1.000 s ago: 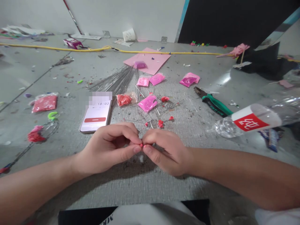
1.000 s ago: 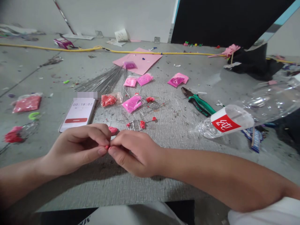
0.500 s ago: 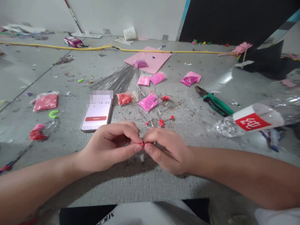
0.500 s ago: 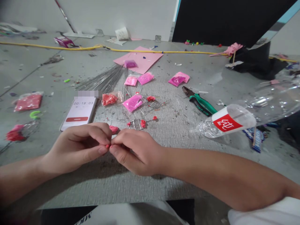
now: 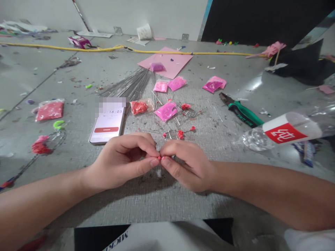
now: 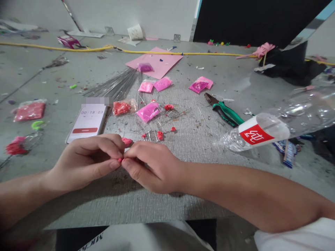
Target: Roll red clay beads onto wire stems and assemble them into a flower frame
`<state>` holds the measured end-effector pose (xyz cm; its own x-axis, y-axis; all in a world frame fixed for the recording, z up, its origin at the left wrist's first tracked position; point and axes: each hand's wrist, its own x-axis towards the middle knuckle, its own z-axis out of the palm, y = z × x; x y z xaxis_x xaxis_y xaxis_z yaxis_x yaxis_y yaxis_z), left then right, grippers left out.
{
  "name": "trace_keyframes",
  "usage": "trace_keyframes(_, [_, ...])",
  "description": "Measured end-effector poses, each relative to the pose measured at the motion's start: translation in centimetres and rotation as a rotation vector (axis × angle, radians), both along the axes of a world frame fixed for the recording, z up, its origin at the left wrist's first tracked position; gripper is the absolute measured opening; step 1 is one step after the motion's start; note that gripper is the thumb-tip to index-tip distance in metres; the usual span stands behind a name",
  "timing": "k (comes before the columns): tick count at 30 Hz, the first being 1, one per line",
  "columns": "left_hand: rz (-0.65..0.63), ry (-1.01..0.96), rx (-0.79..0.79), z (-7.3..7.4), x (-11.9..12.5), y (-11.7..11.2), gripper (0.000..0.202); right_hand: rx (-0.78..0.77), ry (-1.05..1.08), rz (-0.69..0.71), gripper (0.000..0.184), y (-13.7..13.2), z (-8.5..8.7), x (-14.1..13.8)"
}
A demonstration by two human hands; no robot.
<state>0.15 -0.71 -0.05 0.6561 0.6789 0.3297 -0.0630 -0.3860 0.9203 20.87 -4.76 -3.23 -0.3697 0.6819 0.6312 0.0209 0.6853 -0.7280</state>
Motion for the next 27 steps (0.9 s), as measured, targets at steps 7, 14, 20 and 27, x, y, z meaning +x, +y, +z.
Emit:
trace_keyframes(7, [0.016,-0.002,-0.012,0.01,0.01,-0.19,0.005,-0.011,-0.004,-0.012,0.01,-0.11,0.14,-0.07])
trace_keyframes(14, [0.028,0.0,0.001,0.05,0.03,-0.26,0.005,-0.011,-0.004,-0.007,0.009,-0.16,0.11,-0.03])
trace_keyframes(20, [0.014,0.004,-0.005,-0.1,-0.05,-0.2,0.005,-0.009,-0.005,-0.017,0.008,-0.2,-0.06,-0.1])
trace_keyframes(27, [0.007,0.004,0.015,-0.06,0.0,-0.15,0.003,-0.01,-0.007,0.003,0.008,-0.06,-0.02,-0.1])
